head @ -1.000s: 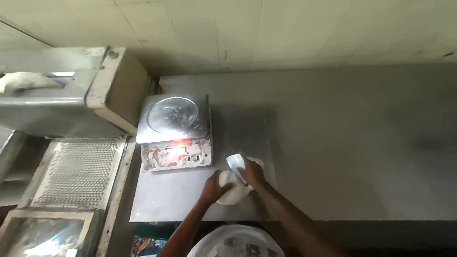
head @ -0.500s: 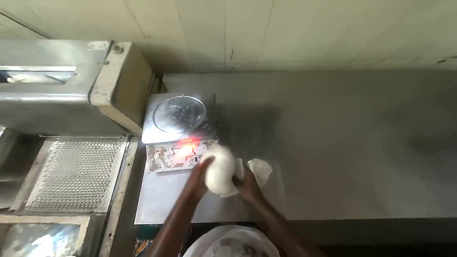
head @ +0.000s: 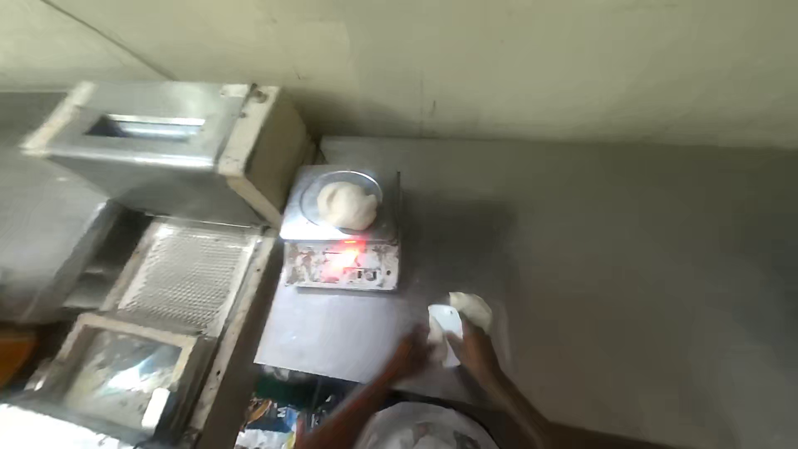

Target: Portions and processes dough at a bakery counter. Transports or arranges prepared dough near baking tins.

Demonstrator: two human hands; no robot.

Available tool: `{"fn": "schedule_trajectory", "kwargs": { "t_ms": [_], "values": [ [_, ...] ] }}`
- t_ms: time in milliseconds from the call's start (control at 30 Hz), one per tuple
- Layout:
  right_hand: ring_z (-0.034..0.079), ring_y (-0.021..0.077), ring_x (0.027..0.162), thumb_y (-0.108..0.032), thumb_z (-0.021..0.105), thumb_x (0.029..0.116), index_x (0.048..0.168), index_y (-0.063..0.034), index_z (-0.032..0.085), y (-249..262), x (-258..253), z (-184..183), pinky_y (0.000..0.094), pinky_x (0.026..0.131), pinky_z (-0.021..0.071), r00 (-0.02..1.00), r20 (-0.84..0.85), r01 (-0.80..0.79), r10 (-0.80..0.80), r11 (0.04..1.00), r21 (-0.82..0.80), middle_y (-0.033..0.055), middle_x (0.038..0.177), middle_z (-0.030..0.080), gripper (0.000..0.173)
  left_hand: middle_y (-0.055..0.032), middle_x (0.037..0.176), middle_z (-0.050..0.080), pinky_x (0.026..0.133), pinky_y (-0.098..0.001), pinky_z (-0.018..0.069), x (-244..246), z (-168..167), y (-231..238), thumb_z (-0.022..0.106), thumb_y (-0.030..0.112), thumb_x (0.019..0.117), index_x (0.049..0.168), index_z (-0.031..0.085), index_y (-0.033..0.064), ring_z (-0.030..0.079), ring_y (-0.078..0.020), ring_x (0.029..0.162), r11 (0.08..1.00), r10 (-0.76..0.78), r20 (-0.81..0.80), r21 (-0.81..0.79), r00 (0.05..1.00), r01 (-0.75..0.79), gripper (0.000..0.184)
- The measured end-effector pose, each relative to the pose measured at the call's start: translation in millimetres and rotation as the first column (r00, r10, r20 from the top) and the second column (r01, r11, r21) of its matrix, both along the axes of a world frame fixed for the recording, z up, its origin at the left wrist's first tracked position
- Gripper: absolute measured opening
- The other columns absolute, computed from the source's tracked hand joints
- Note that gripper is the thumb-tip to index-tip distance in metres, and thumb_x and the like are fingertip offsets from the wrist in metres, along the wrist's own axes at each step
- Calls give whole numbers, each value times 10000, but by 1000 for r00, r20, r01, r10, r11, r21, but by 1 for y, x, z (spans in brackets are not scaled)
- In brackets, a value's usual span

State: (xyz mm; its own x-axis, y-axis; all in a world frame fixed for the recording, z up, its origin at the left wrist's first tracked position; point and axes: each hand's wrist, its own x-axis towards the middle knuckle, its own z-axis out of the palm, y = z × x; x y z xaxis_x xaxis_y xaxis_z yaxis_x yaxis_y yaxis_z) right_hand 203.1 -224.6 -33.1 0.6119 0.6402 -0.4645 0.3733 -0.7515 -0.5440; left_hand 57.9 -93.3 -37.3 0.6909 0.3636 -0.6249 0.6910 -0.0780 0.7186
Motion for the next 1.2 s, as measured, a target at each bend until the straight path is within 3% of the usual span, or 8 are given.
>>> {"fn": "schedule_trajectory", "kwargs": {
  "t_ms": [200, 433, 533, 667, 767, 867, 1067, 1200],
  "values": [
    [643, 364, 1180, -330, 799, 871, 1380, 50, 563, -34, -28, -35, 531, 1058, 482, 972, -232, 52, -30, 995, 87, 256, 1245, 664, 678, -143, 1072, 661, 808, -355, 573, 6, 34, 37, 291, 385, 1127, 1297, 555, -30, 658, -186, 911, 704, 640, 190, -532, 744, -470, 521],
    [648, 434, 1130, -349, 711, 958, 1369, 33, 577, 76, 52, 60, 616, 996, 484, 984, 55, -174, 172, 984, 31, 281, 1186, 673, 577, -86, 1021, 659, 627, -282, 525, -27, 145, 213, 649, 138, 987, 1483, 416, 98, 599, -104, 713, 733, 644, 466, -149, 607, -663, 549],
    [672, 452, 1041, -306, 732, 959, 1348, 40, 575, 156, 86, 115, 653, 917, 509, 976, 170, -165, 134, 970, 181, 294, 1112, 683, 544, -131, 1056, 637, 690, -350, 518, -27, 147, 281, 734, 337, 941, 1451, 469, 81, 582, -155, 773, 656, 648, 485, 36, 587, -754, 630],
    [667, 436, 1086, -257, 760, 934, 1395, 15, 546, 222, 97, 171, 660, 952, 498, 974, 222, -124, 43, 923, 364, 282, 1168, 674, 577, -74, 1299, 592, 944, -358, 551, -14, 179, 242, 483, 196, 1055, 1490, 384, 122, 631, -160, 1094, 749, 641, 663, -433, 386, -501, 452],
    [674, 359, 1107, -291, 756, 933, 1418, -25, 530, 214, 97, 186, 592, 972, 521, 975, 218, -56, -41, 905, 421, 230, 1200, 677, 597, -14, 1133, 674, 875, -298, 570, -14, 118, 144, 517, 185, 1044, 1381, 537, 174, 663, -102, 964, 839, 520, 543, -469, 659, -276, 337],
    [687, 369, 1072, -288, 737, 944, 1460, -47, 500, 176, 87, 187, 594, 936, 534, 959, 277, -51, -63, 922, 383, 232, 1163, 690, 617, -97, 1220, 695, 993, -489, 535, -23, 23, 78, 613, 226, 999, 1383, 628, 171, 676, -248, 1102, 999, -16, 57, 39, 998, 14, 388],
    [697, 422, 954, -257, 605, 1020, 1554, -80, 373, 59, -12, 68, 594, 840, 555, 983, 169, -55, 66, 996, -71, 239, 1100, 697, 609, -139, 1119, 720, 955, -486, 544, -31, -3, 39, 575, 309, 1036, 1480, 486, 81, 702, -277, 1006, 997, 36, -29, 63, 999, -34, 507],
    [724, 404, 950, -205, 570, 1024, 1540, -43, 403, 20, -71, 21, 564, 842, 571, 996, 75, -30, 39, 992, -120, 220, 1186, 705, 567, -150, 1020, 690, 838, -323, 570, -5, -11, 17, 607, 169, 1028, 1274, 622, -36, 674, -177, 864, 914, 361, 64, -221, 931, -339, 320]
  ]
}}
